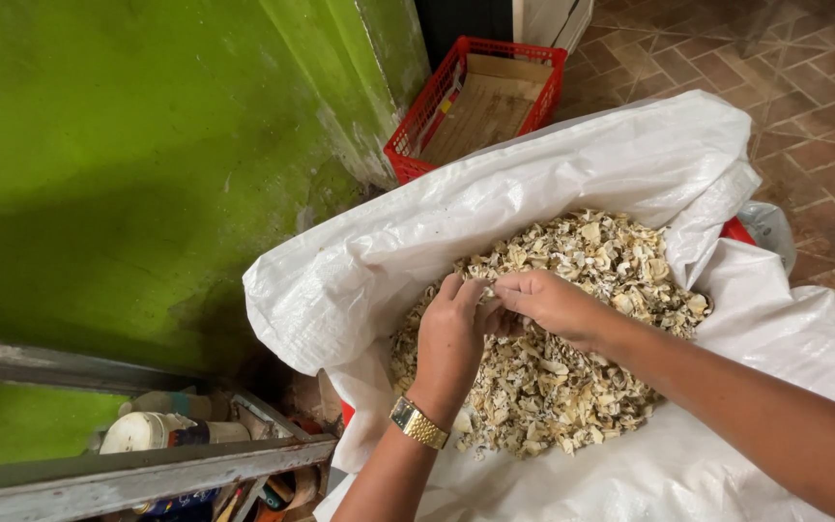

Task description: Sorting through a large bag of dried cocoons by hand, sifting and picking out specific pieces.

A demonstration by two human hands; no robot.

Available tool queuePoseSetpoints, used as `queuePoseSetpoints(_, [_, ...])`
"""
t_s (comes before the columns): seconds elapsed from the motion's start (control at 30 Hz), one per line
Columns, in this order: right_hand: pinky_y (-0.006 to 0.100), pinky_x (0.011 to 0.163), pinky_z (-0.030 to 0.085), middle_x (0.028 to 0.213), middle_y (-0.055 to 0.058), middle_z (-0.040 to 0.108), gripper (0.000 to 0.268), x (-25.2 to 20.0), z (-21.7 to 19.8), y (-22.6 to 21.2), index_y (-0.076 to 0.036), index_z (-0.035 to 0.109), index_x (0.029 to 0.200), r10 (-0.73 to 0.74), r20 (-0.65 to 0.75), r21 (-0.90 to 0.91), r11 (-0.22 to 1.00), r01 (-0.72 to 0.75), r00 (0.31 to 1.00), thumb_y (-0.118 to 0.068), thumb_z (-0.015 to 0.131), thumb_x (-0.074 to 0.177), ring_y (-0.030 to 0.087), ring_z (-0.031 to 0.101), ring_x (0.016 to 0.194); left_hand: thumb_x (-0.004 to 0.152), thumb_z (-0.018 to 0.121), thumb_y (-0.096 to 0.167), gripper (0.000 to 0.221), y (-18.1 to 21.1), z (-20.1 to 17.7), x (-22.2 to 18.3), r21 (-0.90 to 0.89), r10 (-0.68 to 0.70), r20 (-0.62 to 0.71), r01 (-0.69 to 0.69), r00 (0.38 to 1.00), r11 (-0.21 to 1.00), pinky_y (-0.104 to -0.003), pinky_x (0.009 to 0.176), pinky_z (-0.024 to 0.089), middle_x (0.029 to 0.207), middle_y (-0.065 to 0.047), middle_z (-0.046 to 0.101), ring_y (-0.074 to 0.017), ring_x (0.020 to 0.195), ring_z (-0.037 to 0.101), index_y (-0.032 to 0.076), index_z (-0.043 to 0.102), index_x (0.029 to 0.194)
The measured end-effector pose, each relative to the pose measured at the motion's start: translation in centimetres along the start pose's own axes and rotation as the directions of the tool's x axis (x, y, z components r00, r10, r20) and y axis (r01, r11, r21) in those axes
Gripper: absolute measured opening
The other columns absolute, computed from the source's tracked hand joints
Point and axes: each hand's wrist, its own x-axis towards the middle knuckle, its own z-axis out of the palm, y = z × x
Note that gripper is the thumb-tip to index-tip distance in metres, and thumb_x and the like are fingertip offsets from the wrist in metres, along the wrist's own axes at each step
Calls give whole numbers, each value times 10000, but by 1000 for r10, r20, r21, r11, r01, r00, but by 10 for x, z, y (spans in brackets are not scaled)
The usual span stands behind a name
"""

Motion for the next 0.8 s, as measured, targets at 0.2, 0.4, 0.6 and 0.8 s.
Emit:
queuePoseSetpoints(0.2, [376, 850, 563, 1003, 203, 761, 290, -28, -6, -67, -9, 710, 1175, -24, 152, -428, 900, 87, 988, -151, 500, 1036, 279, 731, 951, 1100, 484, 150, 302, -15, -18, 1, 14, -141, -13, 141, 990, 990, -379, 496, 427, 701, -48, 342, -246, 510, 473, 74, 499, 808])
queuePoseSetpoints(0.4, [294, 783, 546, 892, 80, 716, 237, -36, 17, 2, -102, 716, 1141, 128, 495, -620, 745, 246, 859, -240, 552, 1040, 151, 678, 810, 1081, 551, 369, 419, -28, 9, -7, 67, -231, 101, 225, 968, 972, -437, 490, 398, 663, -51, 411, -307, 523, 514, 117, 461, 758])
queuePoseSetpoints(0.6, [478, 1073, 342, 1503, 105, 360, 541, -46, 52, 31, -156, 440, 1412, 79, 795, -598, 262, 757, 601, 40, 568, 924, 342, 355, 1322, 862, 512, -172, 303, -11, -22, 5, -79, -198, 64, 203, 978, 976, -384, 610, 503, 979, -93, 604, -282, 743, 626, 32, 691, 996])
queuePoseSetpoints(0.8, [493, 1251, 46, 1616, -2, 287, 662, -32, 57, 20, -308, 527, 1408, 466, 572, -730, -86, 678, 675, -28, 781, 864, 270, 147, 1519, 835, 519, -201, 433, -38, -21, 3, -8, -259, 76, 260, 963, 965, -412, 640, 537, 925, -84, 695, -282, 805, 672, 27, 772, 1103])
